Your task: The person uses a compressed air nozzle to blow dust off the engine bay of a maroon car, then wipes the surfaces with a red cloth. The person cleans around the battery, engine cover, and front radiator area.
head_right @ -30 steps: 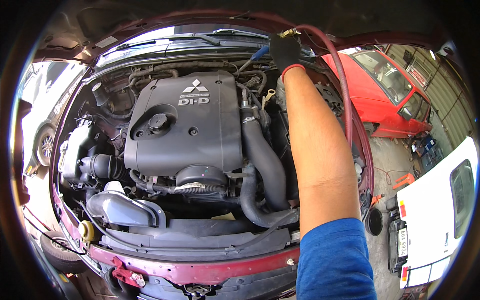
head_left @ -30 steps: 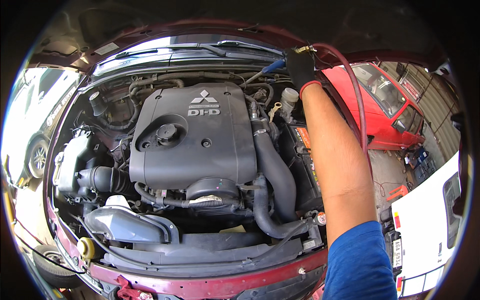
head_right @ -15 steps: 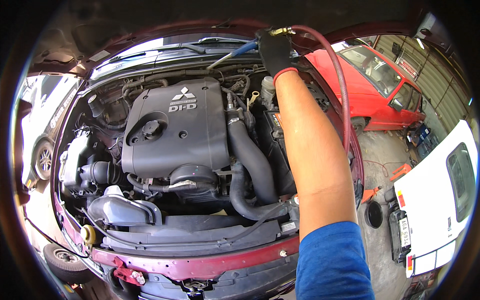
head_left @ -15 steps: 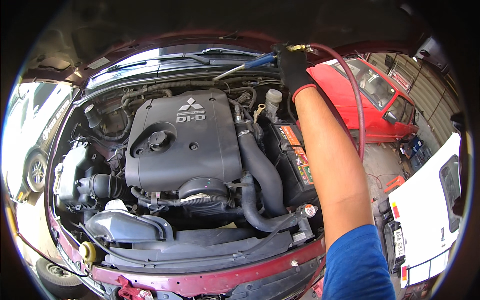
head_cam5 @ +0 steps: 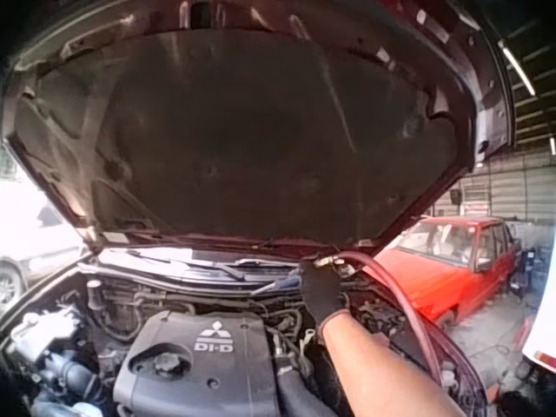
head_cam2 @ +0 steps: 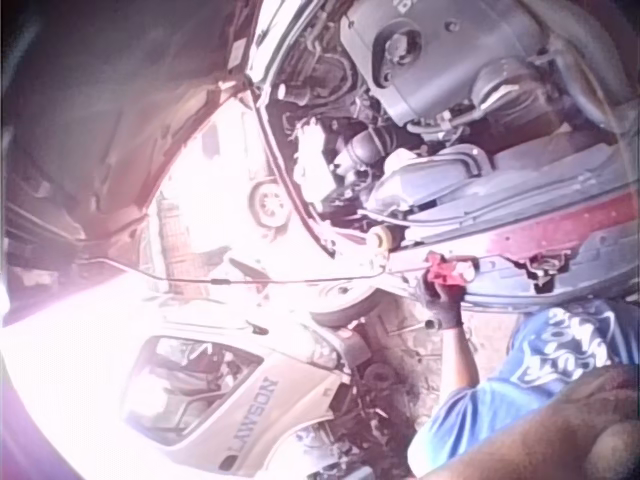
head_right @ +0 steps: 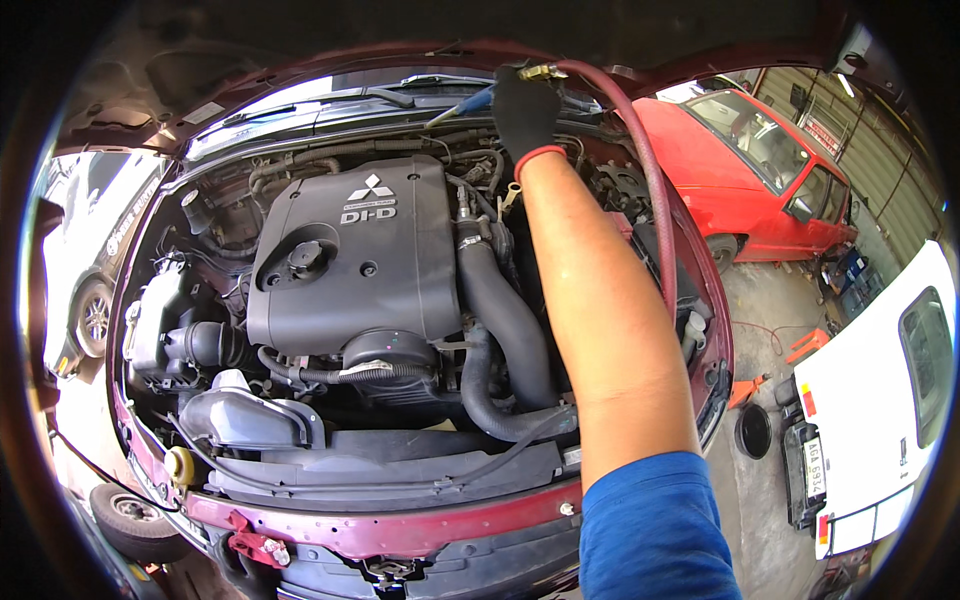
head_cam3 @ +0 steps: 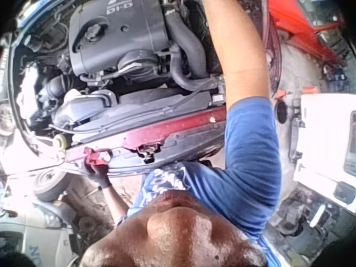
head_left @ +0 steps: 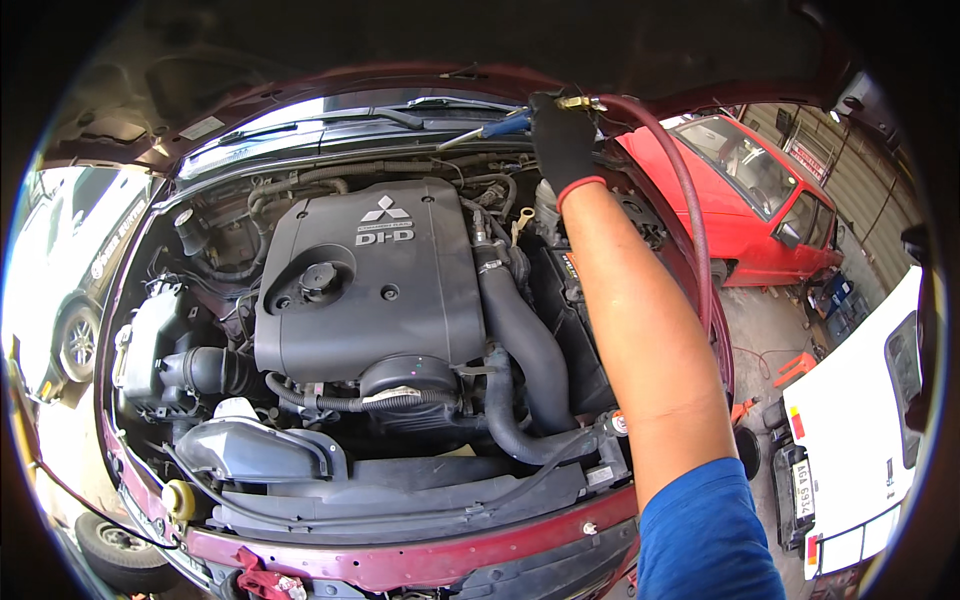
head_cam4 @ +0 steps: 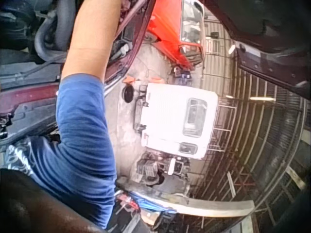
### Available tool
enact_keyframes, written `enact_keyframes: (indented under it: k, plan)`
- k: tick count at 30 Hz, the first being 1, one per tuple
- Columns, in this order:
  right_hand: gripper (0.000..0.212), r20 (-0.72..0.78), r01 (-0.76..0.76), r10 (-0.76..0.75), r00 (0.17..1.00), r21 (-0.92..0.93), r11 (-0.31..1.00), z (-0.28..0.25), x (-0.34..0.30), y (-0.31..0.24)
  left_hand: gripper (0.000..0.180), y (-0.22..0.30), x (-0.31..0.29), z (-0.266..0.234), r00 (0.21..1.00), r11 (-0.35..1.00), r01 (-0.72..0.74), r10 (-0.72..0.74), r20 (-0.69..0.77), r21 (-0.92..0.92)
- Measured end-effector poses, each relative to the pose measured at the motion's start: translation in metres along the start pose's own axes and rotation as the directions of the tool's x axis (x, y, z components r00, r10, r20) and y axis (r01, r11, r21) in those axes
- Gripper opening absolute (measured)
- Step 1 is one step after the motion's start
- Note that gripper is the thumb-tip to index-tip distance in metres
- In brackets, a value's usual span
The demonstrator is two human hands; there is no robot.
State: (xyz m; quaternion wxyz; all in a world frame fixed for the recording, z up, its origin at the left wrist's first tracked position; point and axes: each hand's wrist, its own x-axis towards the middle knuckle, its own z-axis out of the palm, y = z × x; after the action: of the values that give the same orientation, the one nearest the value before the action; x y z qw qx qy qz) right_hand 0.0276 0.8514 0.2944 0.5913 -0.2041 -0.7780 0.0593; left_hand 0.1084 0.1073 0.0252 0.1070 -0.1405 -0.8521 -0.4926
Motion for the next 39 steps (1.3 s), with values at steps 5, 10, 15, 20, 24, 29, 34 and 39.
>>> enact_keyframes:
  k: [5,10,15,20,24,29,34,39]
  plan:
    - [0.021,-0.049,-0.124,0.147,0.988,0.320,0.939,0.046,-0.013,-0.044,0.049,-0.011,-0.001,0.002,0.998,0.998,0.044,-0.046,-0.039,-0.048]
    - [0.029,0.095,-0.345,0.380,0.920,0.656,0.672,0.089,-0.025,-0.097,0.034,-0.030,0.003,0.006,0.992,0.982,-0.049,0.070,-0.106,0.183]
    - [0.030,0.183,-0.428,0.395,0.900,0.532,0.730,0.115,-0.044,-0.151,0.033,-0.025,0.001,0.006,0.989,0.985,-0.050,0.072,-0.129,0.166]
    - [0.029,0.139,-0.212,0.173,0.975,0.359,0.909,0.147,-0.063,-0.207,0.031,-0.025,0.004,0.006,0.981,0.989,-0.086,0.106,-0.163,0.122]
    - [0.024,0.113,0.057,-0.058,0.992,0.015,0.998,0.172,-0.075,-0.249,0.030,-0.029,0.006,0.001,0.971,0.969,-0.181,0.203,-0.125,0.168]
    - [0.024,0.146,0.288,-0.264,0.953,-0.174,0.942,0.200,-0.091,-0.292,0.031,-0.023,0.009,-0.008,0.974,0.973,-0.186,0.202,-0.106,0.138]
    - [0.022,0.085,0.389,-0.380,0.921,-0.181,0.903,0.218,-0.101,-0.319,0.034,-0.022,0.015,-0.019,0.974,0.971,-0.216,0.222,-0.046,0.106]
    - [0.026,0.154,-0.033,0.041,0.987,-0.057,0.998,0.208,-0.099,-0.334,0.037,-0.026,0.017,-0.024,0.971,0.971,-0.237,0.238,-0.027,0.039]
